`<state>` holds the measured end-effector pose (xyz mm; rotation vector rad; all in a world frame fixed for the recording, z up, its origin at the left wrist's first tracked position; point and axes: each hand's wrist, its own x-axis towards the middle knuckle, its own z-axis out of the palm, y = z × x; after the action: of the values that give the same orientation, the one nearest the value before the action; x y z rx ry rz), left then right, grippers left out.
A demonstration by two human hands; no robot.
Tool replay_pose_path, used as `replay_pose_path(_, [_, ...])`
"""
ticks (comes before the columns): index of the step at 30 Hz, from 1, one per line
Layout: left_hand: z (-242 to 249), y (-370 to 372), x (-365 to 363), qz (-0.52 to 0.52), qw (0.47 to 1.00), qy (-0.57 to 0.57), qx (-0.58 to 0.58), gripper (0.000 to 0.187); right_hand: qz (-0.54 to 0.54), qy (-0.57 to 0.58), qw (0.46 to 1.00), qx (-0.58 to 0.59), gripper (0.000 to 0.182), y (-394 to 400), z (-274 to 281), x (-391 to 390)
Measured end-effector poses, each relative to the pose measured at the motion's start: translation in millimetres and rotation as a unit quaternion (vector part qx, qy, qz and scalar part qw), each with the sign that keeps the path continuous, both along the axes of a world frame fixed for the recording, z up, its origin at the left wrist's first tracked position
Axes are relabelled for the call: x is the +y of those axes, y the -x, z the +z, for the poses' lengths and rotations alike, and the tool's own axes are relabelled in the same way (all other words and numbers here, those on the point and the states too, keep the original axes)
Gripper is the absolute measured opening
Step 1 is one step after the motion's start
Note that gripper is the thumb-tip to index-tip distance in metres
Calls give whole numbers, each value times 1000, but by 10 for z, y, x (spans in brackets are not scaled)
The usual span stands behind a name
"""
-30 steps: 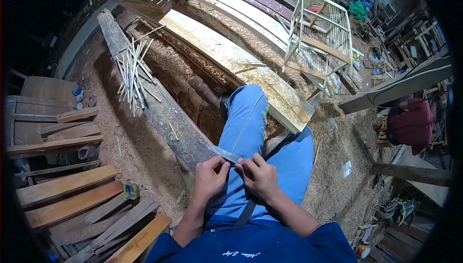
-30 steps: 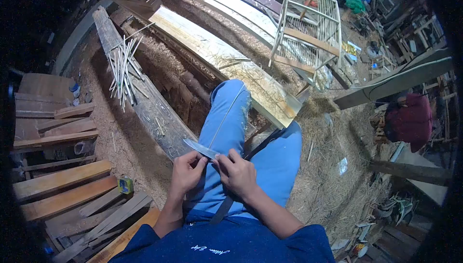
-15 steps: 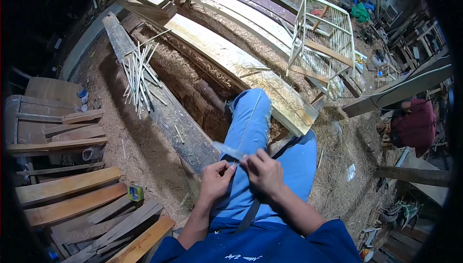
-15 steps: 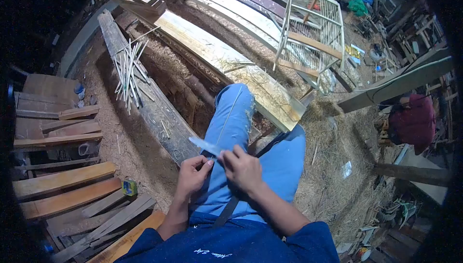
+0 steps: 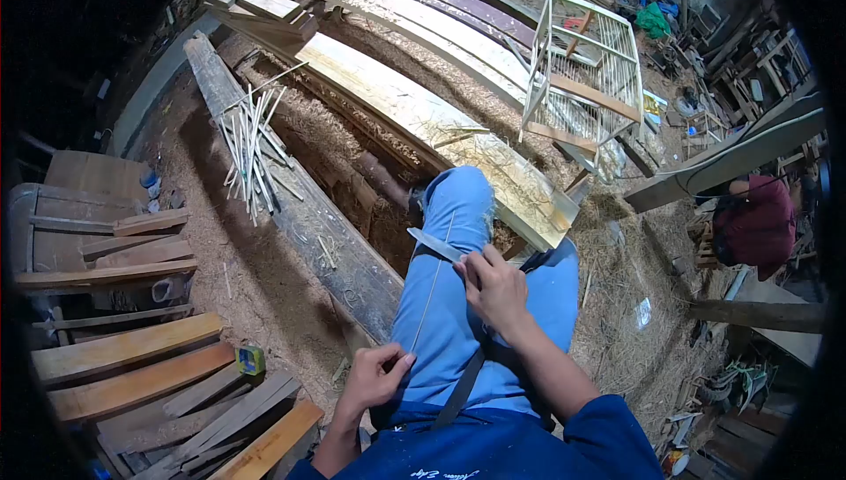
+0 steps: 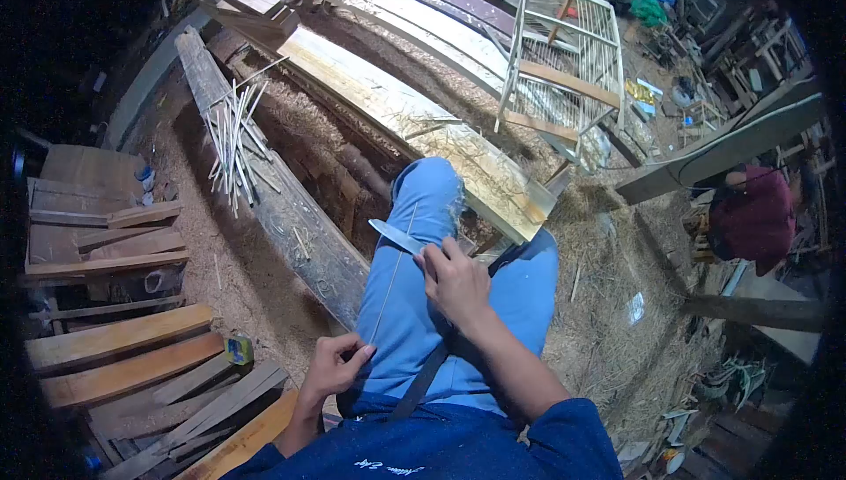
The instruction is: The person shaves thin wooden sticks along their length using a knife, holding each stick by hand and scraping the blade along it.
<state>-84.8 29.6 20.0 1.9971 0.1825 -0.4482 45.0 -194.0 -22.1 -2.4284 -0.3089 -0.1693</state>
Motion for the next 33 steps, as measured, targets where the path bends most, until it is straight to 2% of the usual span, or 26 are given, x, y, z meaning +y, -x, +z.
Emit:
replay_pose_path(7, [-25, 178, 142, 14, 999, 6, 32, 23, -58, 33, 998, -7, 19, -296, -82, -13])
replay_pose_path(9, [20, 117, 115, 24, 1000, 0, 14, 23, -135, 11, 990, -40, 19, -430, -153, -103])
replay_pose_path(10, [3, 94, 116, 24, 1000, 1, 12, 23, -147, -45, 986, -57, 18, -502, -194, -159])
replay_pose_path(11, [-33, 71, 116, 26, 1000, 9, 11, 22, -148, -44, 986, -58, 18, -531, -247, -182])
replay_pose_path(13, [-42, 7, 86, 21, 1000, 19, 13, 21, -184, -254, 942, 118, 22, -534, -260, -203])
replay_pose_path(14, [-30, -56, 66, 16, 1000, 24, 2, 21, -155, -375, 906, 120, 27, -510, -434, -176])
replay_pose_path(15, [-12, -123, 44, 10, 999, 29, -9, 20, -162, -373, 906, 118, 27, -479, -361, -158])
replay_pose_path(17, [13, -253, 18, -13, 1000, 13, -11, 19, -137, -398, 847, 324, 29, -432, -146, -134])
replay_pose_path(19, [33, -366, -8, -46, 996, -42, -56, 18, -106, -422, 846, 308, 27, -426, -103, -152])
replay_pose_path(21, [24, -461, -25, -48, 996, -49, -52, 16, -121, -517, 788, 311, 27, -438, 14, -172])
replay_pose_path(23, [-10, -555, -107, 14, 997, -6, -80, 16, -130, -511, 796, 296, 26, -446, 143, -198])
replay_pose_path(25, [47, -717, -226, 28, 996, -8, -81, 15, -153, -548, 783, 249, 24, -451, 272, -201])
replay_pose_path(28, [118, -916, -436, 97, 994, -10, -52, 17, -141, -535, 796, 246, 22, -371, 345, -290])
replay_pose_path(31, [144, -1032, -545, 93, 992, 6, -90, 19, -139, -534, 801, 233, 20, -295, 477, -380])
replay_pose_path(33, [172, -1060, -561, 88, 990, 16, -105, 18, -161, -551, 786, 230, 20, -261, 505, -473])
